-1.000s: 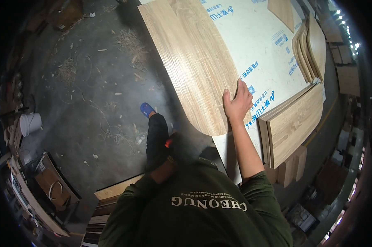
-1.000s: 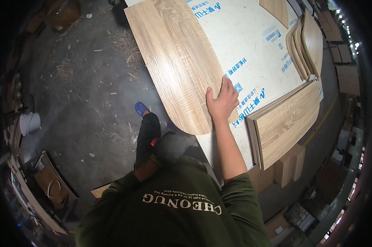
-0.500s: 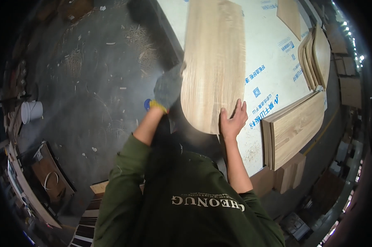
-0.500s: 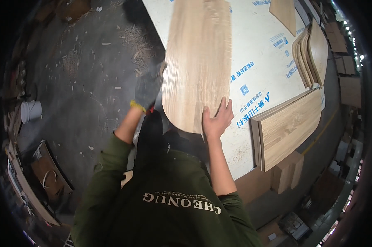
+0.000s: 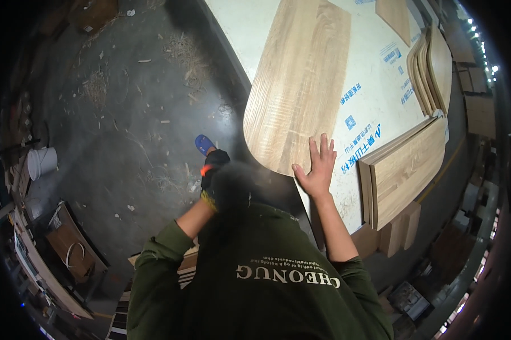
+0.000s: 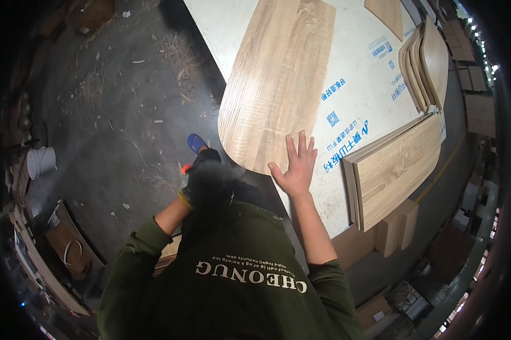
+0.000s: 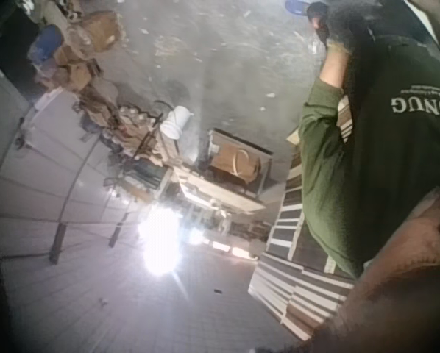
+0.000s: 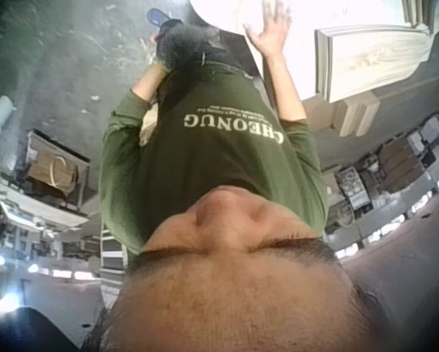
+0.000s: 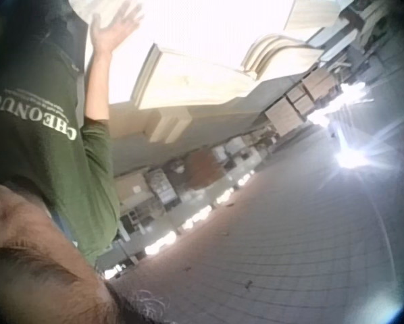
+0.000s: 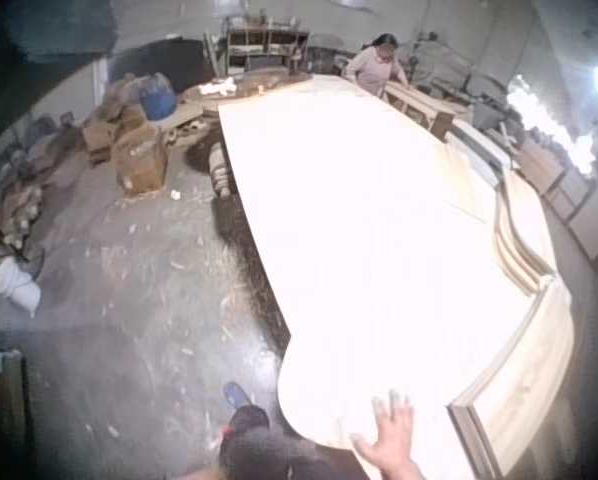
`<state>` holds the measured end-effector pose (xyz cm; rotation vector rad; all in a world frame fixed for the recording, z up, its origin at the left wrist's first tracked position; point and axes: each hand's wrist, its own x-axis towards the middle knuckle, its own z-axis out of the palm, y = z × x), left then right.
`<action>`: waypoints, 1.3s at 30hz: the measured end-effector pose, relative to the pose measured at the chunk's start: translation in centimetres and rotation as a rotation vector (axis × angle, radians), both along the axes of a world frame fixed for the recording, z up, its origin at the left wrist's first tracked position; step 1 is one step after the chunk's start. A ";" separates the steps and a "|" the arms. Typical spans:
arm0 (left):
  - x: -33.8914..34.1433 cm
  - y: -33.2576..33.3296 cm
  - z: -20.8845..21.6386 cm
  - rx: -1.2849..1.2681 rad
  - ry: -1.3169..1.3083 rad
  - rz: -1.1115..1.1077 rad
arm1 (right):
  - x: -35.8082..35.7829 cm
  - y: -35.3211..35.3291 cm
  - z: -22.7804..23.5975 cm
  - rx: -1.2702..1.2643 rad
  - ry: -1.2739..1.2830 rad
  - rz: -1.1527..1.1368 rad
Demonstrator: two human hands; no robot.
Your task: The person is using a manual trimming tool to shave the curved edges of wood laminate panels.
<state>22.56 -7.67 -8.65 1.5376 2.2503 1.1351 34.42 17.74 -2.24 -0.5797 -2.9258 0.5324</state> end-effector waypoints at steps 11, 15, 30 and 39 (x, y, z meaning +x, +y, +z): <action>-12.3 5.1 4.6 0.067 0.103 0.332 | -2.4 -1.2 -0.3 0.016 0.026 -0.017; -4.6 2.3 5.9 -0.157 0.266 0.297 | -2.4 -1.1 -0.3 -0.005 0.015 -0.038; -14.5 0.3 2.1 0.101 -0.032 0.658 | -10.9 0.0 1.5 0.091 -0.174 0.568; -15.6 0.6 1.7 0.111 -0.095 0.656 | -12.9 0.5 0.6 0.096 -0.070 0.582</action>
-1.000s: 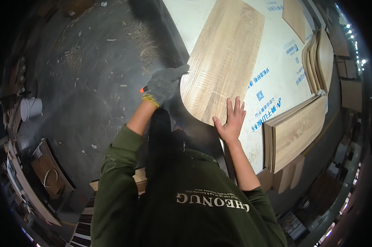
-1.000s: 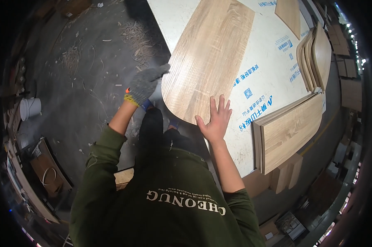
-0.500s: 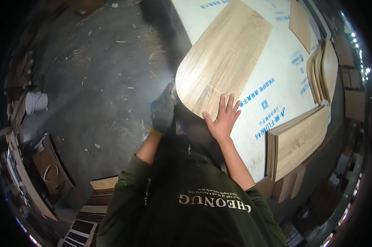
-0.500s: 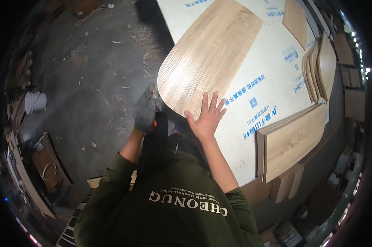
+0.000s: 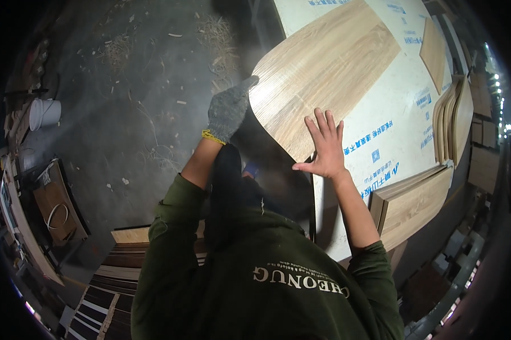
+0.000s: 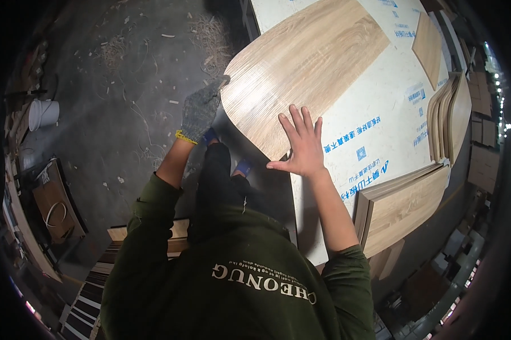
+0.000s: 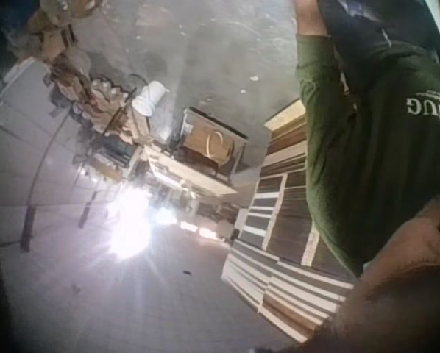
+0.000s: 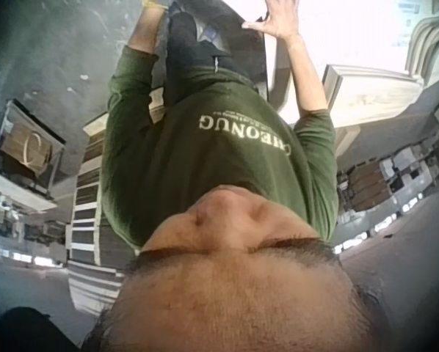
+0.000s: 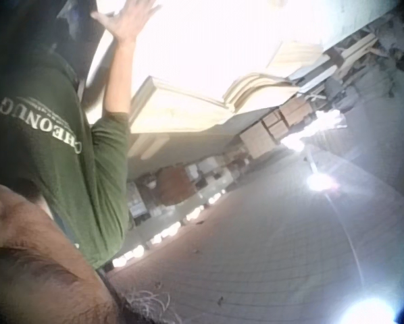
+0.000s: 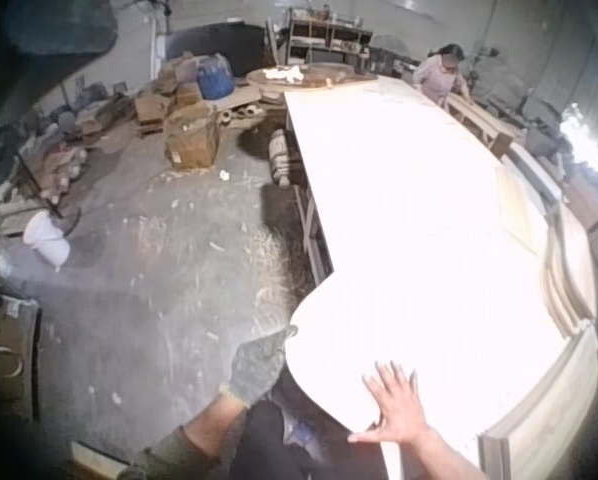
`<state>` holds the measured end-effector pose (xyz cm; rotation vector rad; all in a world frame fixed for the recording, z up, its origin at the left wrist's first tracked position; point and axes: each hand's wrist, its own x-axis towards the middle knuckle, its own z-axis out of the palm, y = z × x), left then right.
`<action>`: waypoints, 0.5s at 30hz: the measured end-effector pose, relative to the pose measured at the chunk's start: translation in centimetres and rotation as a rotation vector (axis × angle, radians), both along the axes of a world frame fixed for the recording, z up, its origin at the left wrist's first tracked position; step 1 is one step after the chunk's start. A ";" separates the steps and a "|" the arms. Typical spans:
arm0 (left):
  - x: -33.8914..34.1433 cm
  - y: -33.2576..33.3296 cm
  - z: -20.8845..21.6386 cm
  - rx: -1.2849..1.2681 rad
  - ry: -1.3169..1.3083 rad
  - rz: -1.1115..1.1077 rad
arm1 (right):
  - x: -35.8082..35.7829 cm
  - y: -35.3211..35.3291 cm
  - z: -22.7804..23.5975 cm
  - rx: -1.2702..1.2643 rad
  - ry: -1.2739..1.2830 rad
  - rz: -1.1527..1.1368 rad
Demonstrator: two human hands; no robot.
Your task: The person is using a manual trimming tool to shave the curved edges of wood laminate panels.
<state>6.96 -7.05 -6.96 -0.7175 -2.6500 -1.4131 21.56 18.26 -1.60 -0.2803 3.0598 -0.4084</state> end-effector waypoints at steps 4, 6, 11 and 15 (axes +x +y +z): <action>2.1 -0.2 0.1 -0.008 0.119 0.015 | 0.0 -0.1 -0.2 -0.028 0.012 -0.004; 3.3 -0.8 0.4 -0.143 0.116 0.011 | 0.2 0.2 -0.4 -0.004 -0.002 -0.005; 2.3 -0.9 0.7 -0.065 0.128 -0.056 | 0.4 0.0 -0.4 0.001 0.008 -0.004; -1.6 -0.2 0.4 -0.107 0.085 -0.046 | 0.4 0.0 -0.5 -0.008 0.020 0.000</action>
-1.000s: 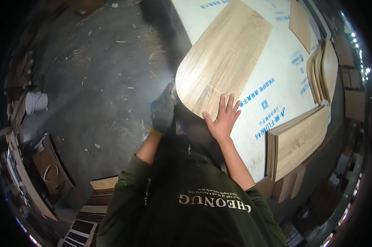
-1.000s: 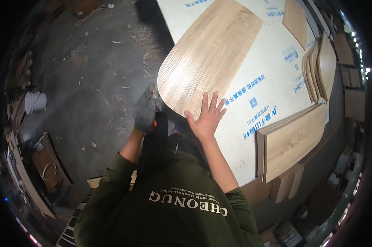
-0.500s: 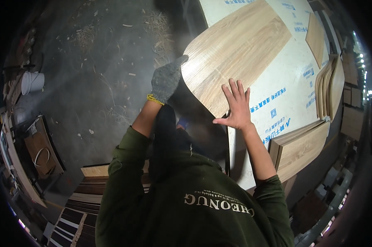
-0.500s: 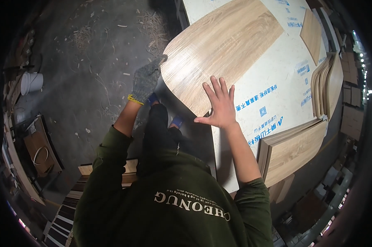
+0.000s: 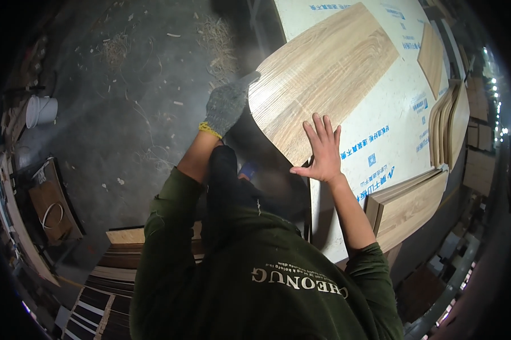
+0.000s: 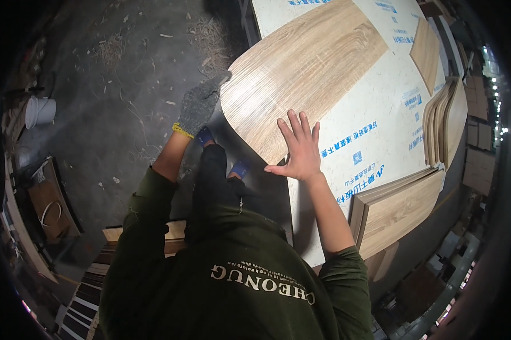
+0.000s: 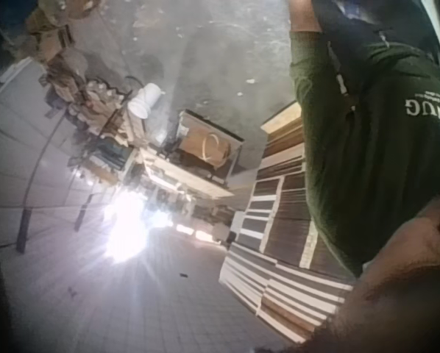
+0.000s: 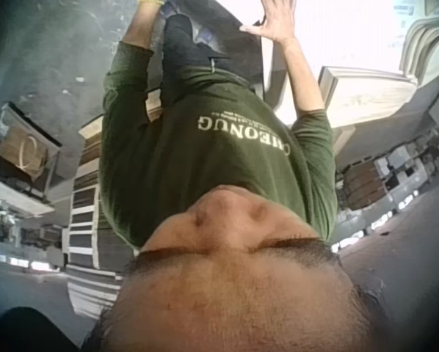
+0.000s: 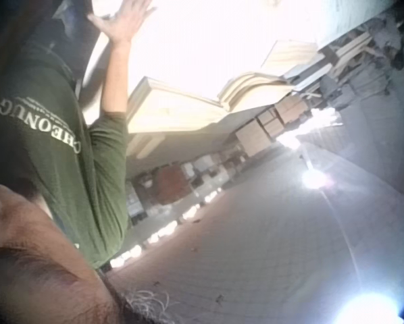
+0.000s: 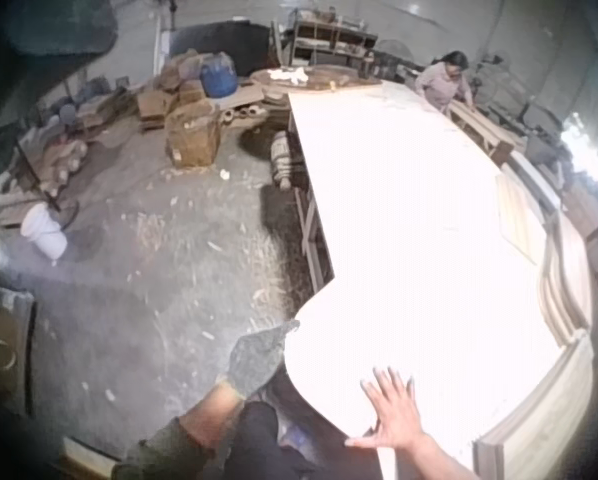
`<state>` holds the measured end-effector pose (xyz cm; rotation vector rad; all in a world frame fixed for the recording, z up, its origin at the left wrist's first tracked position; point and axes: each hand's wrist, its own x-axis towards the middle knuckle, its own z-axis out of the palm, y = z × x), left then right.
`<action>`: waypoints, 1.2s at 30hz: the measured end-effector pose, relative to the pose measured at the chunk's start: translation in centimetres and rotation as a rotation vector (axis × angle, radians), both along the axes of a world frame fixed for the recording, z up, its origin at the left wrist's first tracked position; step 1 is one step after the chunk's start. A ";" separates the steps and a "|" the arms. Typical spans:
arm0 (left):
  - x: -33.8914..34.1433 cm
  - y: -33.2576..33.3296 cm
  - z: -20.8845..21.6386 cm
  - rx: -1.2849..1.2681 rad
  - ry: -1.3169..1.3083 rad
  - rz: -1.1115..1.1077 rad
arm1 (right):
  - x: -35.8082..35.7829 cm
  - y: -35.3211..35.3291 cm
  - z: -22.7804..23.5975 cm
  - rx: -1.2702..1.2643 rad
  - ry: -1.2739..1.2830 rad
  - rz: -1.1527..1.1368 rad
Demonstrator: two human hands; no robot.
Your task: The person is using a manual trimming tool to shave the curved edges of wood laminate panels.
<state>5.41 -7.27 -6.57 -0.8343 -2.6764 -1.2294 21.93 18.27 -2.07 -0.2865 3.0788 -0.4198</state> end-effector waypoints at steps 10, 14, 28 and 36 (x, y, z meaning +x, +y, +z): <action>4.4 0.1 0.0 -0.175 -0.153 0.089 | -0.3 0.0 0.0 -0.022 -0.005 -0.026; 8.3 -1.3 0.6 -0.083 -0.006 -0.197 | -0.2 0.0 0.2 -0.019 -0.019 -0.021; 12.3 -7.0 -2.9 0.846 -1.030 0.403 | -2.6 -3.4 4.1 -0.108 -0.089 -0.178; 12.7 -5.7 -3.4 1.503 -1.627 0.319 | -9.2 -7.4 0.6 0.035 -0.024 -0.252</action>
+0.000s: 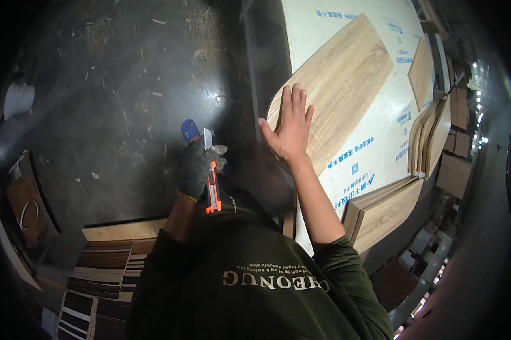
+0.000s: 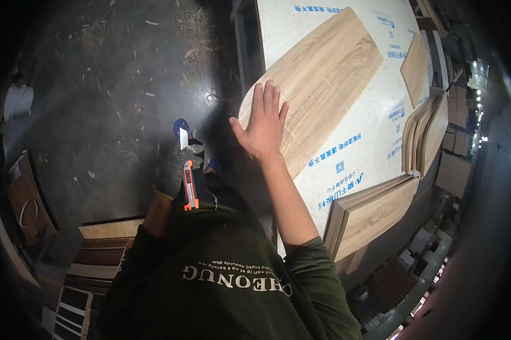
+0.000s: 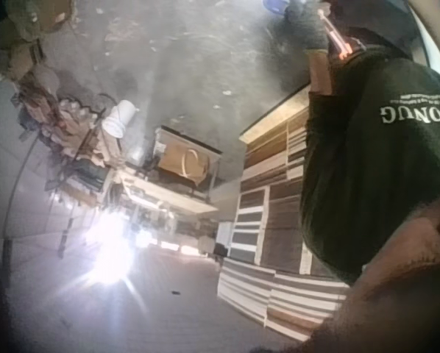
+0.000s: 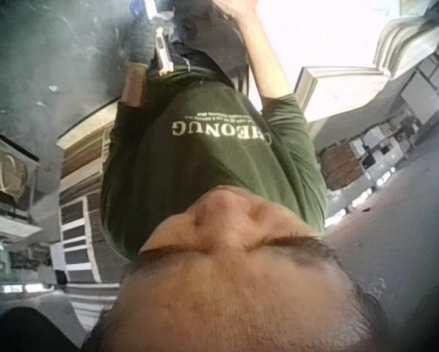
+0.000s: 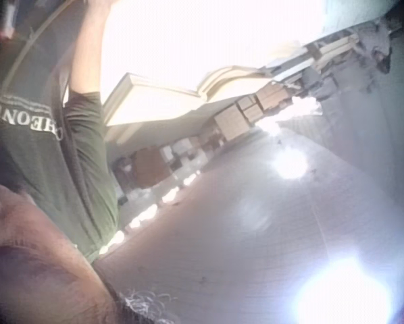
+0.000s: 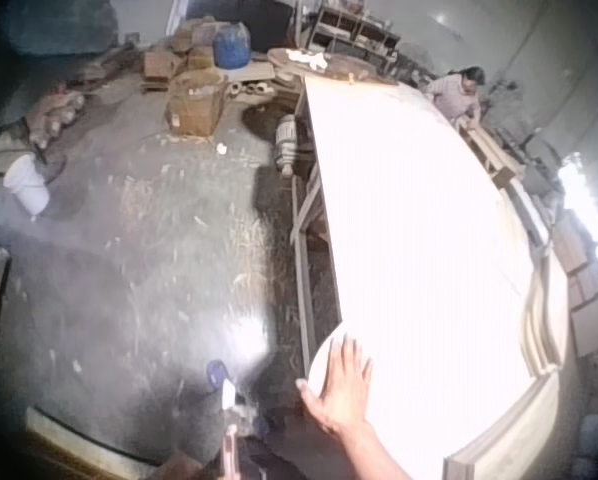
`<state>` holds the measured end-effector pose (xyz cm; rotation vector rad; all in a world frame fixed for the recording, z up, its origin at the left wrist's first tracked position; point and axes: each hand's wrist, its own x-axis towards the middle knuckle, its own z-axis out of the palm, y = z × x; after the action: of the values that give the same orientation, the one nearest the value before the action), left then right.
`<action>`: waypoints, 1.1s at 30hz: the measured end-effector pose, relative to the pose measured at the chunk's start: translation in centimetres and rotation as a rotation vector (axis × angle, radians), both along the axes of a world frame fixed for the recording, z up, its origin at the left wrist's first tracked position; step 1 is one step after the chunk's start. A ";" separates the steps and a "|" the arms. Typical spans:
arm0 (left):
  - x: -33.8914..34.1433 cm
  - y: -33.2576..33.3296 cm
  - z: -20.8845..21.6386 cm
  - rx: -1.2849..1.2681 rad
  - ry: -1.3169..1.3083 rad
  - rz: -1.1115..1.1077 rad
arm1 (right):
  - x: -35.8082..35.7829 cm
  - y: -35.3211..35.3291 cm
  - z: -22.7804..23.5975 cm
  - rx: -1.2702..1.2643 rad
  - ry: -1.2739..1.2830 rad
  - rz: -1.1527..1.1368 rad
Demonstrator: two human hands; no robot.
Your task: The person is using a manual trimming tool to shave the curved edges of wood laminate panels.
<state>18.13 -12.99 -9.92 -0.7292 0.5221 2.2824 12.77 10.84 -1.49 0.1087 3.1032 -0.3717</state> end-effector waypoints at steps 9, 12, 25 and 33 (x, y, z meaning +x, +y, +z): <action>-0.9 0.2 0.7 -0.276 0.192 -0.063 | -0.1 -0.2 0.2 -0.028 -0.024 0.072; -1.3 0.9 1.4 -0.361 0.256 -0.091 | -0.1 -0.2 0.5 0.005 -0.046 0.092; -6.1 6.6 3.6 -0.603 0.872 -0.196 | 0.4 1.5 0.6 -0.130 -0.009 0.140; -6.3 9.3 5.1 -1.401 1.671 -0.500 | 6.3 11.0 0.1 -0.029 0.018 0.025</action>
<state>11.79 -3.70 -4.86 0.9744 2.6620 1.2015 19.06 21.80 -1.43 0.0666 3.1122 -0.4185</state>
